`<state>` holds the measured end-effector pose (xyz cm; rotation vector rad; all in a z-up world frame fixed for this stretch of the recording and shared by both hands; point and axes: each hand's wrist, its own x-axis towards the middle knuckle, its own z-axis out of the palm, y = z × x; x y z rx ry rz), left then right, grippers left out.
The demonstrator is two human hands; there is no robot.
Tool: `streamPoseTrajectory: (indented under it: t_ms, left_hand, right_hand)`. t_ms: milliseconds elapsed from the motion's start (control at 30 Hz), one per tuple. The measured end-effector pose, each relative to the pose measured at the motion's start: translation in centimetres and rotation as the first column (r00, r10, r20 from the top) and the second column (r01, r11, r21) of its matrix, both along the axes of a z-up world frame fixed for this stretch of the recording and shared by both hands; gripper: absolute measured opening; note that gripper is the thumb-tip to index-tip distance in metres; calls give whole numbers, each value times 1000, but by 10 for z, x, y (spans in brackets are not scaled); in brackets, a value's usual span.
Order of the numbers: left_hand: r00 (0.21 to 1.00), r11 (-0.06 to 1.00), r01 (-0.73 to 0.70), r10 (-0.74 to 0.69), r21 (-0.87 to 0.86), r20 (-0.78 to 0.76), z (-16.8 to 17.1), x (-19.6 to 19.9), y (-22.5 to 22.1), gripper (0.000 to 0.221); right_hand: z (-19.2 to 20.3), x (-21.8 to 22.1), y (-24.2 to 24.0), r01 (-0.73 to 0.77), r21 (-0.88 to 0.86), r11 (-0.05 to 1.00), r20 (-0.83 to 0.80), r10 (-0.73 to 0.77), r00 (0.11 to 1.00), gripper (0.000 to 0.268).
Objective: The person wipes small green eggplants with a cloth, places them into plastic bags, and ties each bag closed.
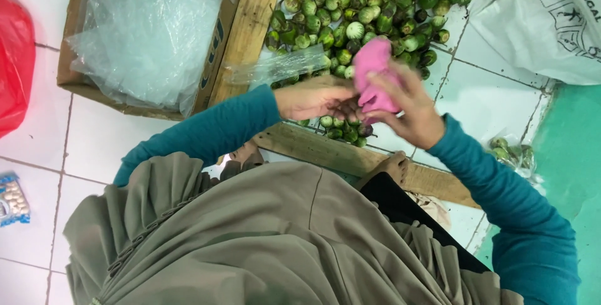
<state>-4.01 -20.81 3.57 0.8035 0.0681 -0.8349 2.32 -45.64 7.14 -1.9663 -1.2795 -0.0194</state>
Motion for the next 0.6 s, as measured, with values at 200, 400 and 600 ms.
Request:
streamPoseTrajectory:
  t_ms: [200,400,600]
  left_hand:
    - [979,994,-4,-19,109,202,-30,13,6,42]
    - [982,996,7,-23,86,188,9,9,8,36]
    - [996,1000,21,-22,15,83,8,15,9,37]
  right_hand:
    - [8,-8,5,-77,33,996,121,73,990,42]
    - [-42,6,-34,-36,86,996,-27,38,999,26]
    - [9,27,-42,79,118,990,-111,-66,992,25]
